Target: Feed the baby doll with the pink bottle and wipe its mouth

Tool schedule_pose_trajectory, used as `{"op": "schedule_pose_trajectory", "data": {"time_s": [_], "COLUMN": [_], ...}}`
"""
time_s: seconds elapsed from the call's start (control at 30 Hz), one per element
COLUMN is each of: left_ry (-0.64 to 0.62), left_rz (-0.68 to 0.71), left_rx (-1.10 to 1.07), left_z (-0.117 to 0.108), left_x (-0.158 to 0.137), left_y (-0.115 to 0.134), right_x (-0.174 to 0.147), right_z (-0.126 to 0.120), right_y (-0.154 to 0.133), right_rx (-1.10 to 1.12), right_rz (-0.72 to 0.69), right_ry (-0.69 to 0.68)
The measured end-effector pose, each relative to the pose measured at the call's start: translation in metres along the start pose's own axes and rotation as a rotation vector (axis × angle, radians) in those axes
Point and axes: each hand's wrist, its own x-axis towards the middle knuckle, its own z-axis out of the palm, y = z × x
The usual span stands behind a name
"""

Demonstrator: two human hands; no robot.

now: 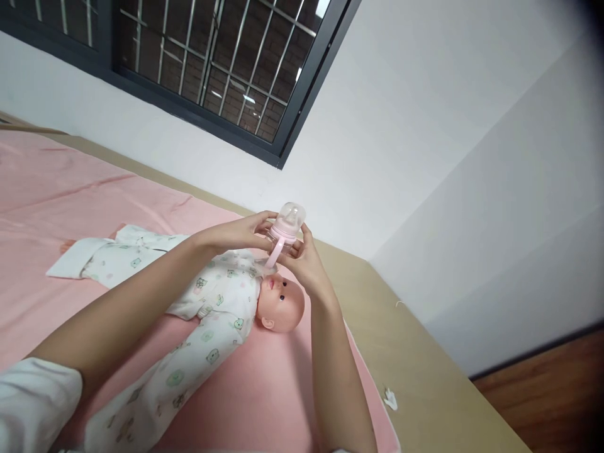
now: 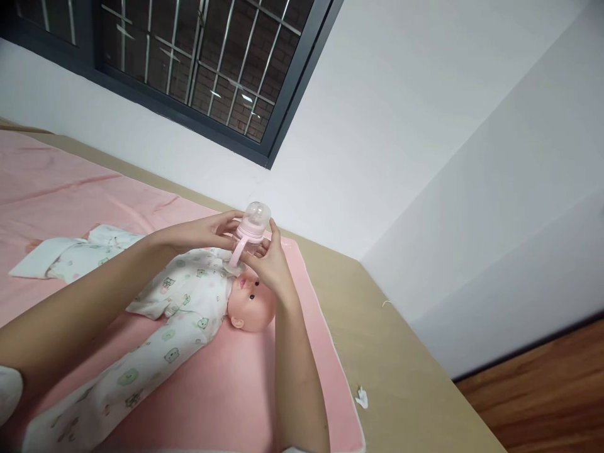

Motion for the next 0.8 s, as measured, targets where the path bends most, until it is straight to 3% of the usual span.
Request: {"op": "schedule_pose_trajectory", "data": {"time_s": [0.27, 0.47, 0.63, 0.7, 0.8], "left_ry": [-0.035, 0.037, 0.181, 0.103, -0.144], "left_rz": [0.000, -0.019, -0.021, 0.029, 0.159], "left_rx": [0.027, 0.084, 0.263, 0.324, 0.438], "left_z": [0.003, -0.002, -0.003, 0.001, 0.014], "left_x": [0.002, 0.004, -0.002, -0.012, -0.035], "left_y": [0.003, -0.002, 0.003, 0.017, 0.049], "right_x": [-0.002, 0.002, 0.022, 0.033, 0.043], "right_z": [-0.012, -0.021, -0.048, -0.067, -0.097], "right_y": [-0.003, 0.005, 0.035, 0.059, 0.105], "right_rx": [0.033, 0.053, 0.006, -0.082, -0.280], "right_rz": [0.017, -0.041, -0.097, -0.089, -0.101], "right_ry": [-0.123, -0.147, 0.161, 0.329, 0.548]}}
